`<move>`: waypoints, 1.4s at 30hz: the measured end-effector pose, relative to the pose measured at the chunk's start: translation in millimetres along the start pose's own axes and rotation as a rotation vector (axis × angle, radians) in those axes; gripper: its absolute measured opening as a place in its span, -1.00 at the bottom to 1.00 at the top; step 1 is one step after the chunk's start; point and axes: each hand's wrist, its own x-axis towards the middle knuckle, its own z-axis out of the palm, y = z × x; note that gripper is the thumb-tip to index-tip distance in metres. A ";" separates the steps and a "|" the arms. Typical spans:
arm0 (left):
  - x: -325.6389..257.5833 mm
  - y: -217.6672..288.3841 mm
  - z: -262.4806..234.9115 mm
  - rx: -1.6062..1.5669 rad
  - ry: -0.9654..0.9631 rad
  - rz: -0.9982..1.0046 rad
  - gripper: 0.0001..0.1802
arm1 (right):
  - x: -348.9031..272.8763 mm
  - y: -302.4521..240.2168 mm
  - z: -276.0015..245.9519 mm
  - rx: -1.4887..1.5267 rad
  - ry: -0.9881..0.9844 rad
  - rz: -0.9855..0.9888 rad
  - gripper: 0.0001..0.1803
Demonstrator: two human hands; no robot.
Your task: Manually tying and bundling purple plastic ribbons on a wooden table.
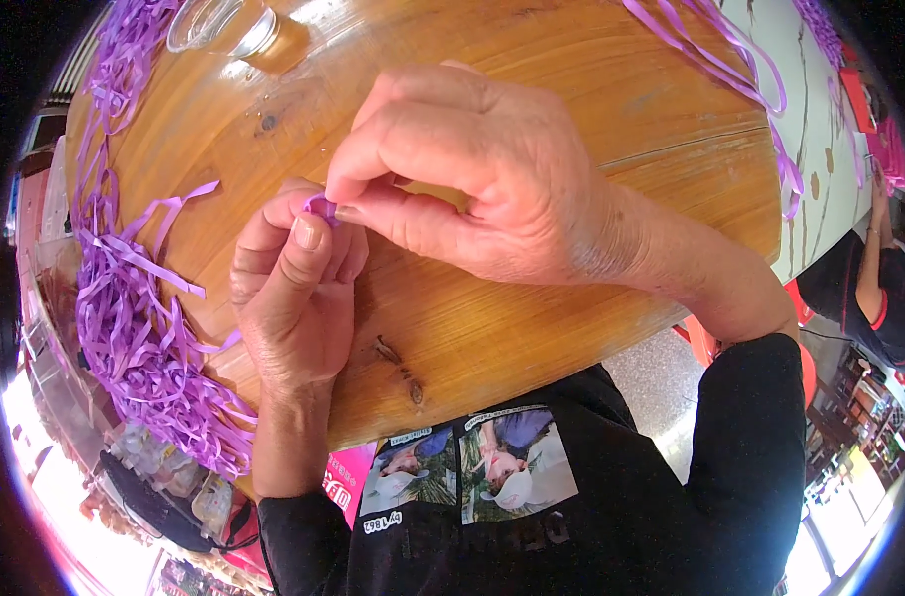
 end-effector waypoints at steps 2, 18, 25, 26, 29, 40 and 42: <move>-0.3 0.3 -0.1 0.002 -0.006 0.002 -0.84 | 0.2 0.9 0.8 -0.020 0.006 0.006 -0.73; 2.2 3.0 6.5 -0.048 0.053 -0.078 -0.89 | 2.1 -2.2 -3.6 -0.236 -0.018 -0.166 -0.67; 2.6 4.1 8.5 -0.017 0.045 -0.088 -0.89 | -0.8 3.0 2.2 -0.234 0.059 -0.185 -0.72; 2.4 5.3 9.0 -0.015 0.045 -0.112 -0.89 | -1.8 4.1 2.2 -0.232 0.064 -0.189 -0.74; 1.4 6.7 9.1 0.009 0.026 -0.129 -0.88 | -1.5 -1.9 -1.9 -0.130 0.024 -0.049 -0.78; -0.5 8.2 8.9 0.070 0.004 -0.127 -0.85 | -4.0 -4.2 -8.1 0.410 -0.036 0.474 -0.88; -1.2 7.7 7.6 0.080 0.021 -0.120 -0.84 | -4.1 -3.6 -8.4 0.408 -0.044 0.504 -0.88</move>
